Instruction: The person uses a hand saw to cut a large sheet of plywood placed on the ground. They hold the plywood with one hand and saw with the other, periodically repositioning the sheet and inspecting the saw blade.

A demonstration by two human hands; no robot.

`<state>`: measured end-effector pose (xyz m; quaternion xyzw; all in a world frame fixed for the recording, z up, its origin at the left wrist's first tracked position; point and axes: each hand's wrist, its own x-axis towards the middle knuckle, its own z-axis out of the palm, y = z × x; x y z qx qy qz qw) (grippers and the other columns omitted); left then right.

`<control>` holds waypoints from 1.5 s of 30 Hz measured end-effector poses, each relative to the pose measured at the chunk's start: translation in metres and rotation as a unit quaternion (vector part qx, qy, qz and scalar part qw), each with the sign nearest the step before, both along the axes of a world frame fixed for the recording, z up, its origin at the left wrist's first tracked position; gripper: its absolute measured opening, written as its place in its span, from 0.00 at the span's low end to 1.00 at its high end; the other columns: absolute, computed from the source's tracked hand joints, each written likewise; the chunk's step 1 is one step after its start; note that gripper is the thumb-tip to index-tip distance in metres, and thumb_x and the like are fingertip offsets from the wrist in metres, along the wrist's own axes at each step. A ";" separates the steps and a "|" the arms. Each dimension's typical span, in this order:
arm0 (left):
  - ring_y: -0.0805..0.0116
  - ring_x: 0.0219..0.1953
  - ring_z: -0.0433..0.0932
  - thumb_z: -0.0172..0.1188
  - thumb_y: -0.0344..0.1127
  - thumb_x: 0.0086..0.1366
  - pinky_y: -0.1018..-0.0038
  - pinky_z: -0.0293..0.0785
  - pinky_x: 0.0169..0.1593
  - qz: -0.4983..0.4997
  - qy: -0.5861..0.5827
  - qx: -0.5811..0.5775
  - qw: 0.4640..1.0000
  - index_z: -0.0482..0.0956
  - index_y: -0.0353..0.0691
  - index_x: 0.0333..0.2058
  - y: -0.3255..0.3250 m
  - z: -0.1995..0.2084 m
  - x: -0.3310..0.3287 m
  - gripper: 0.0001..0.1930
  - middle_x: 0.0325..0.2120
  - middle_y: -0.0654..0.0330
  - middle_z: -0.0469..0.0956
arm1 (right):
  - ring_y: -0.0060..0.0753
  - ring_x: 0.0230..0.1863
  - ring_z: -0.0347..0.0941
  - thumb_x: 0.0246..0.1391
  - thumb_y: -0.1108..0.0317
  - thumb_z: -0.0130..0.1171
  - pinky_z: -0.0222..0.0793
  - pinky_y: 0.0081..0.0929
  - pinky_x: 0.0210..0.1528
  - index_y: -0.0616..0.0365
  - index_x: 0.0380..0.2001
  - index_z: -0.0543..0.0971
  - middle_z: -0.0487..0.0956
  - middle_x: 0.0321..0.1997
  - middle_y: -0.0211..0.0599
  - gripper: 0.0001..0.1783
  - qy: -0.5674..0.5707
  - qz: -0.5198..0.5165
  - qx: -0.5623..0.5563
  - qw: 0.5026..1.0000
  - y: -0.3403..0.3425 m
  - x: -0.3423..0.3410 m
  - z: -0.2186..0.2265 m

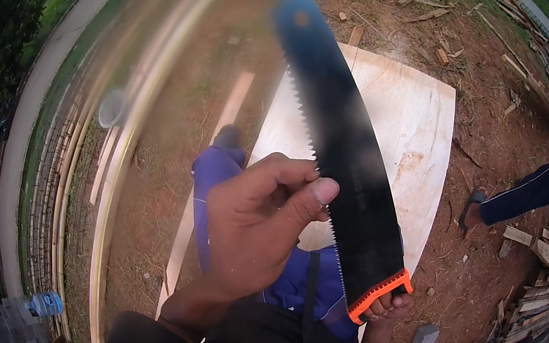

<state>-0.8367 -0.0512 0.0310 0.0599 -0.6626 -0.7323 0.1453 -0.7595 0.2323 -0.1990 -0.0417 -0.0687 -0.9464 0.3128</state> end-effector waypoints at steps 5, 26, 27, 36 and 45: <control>0.69 0.30 0.82 0.64 0.22 0.69 0.75 0.79 0.36 -0.007 0.001 -0.006 1.000 0.81 0.27 0.38 0.001 0.002 0.000 0.03 0.30 0.55 0.78 | 0.24 0.14 0.59 0.50 0.69 0.51 0.59 0.27 0.20 0.60 0.21 0.69 0.61 0.15 0.29 0.08 0.014 0.006 0.000 1.000 0.004 0.001 -0.008; 0.66 0.31 0.83 0.60 0.23 0.71 0.72 0.81 0.36 -0.024 0.036 -0.020 0.999 0.82 0.24 0.40 0.001 0.002 0.002 0.06 0.32 0.51 0.81 | 0.22 0.16 0.60 0.53 0.68 0.49 0.65 0.30 0.24 0.62 0.63 0.72 0.61 0.16 0.27 0.31 -0.007 0.022 -0.060 0.998 -0.003 0.002 -0.007; 0.66 0.31 0.83 0.60 0.23 0.71 0.72 0.81 0.37 -0.028 0.040 -0.022 0.999 0.81 0.24 0.42 0.000 0.001 0.002 0.06 0.32 0.51 0.81 | 0.22 0.16 0.60 0.53 0.68 0.49 0.65 0.30 0.24 0.62 0.63 0.72 0.61 0.16 0.27 0.31 -0.020 0.022 -0.056 0.998 -0.003 0.002 -0.006; 0.66 0.33 0.84 0.61 0.23 0.71 0.71 0.83 0.38 -0.024 0.018 -0.001 1.000 0.78 0.26 0.50 0.002 -0.001 0.002 0.11 0.34 0.51 0.83 | 0.23 0.16 0.60 0.53 0.69 0.50 0.65 0.30 0.24 0.67 0.34 0.76 0.61 0.16 0.28 0.11 -0.030 0.014 -0.051 0.998 -0.007 -0.003 0.001; 0.60 0.36 0.85 0.58 0.23 0.72 0.64 0.83 0.41 0.021 0.020 0.008 1.000 0.79 0.26 0.50 -0.008 -0.007 -0.002 0.11 0.37 0.47 0.84 | 0.38 0.17 0.71 0.56 0.69 0.58 0.73 0.41 0.28 0.72 0.34 0.78 0.72 0.17 0.39 0.12 0.200 -0.211 0.452 0.843 0.013 0.005 0.017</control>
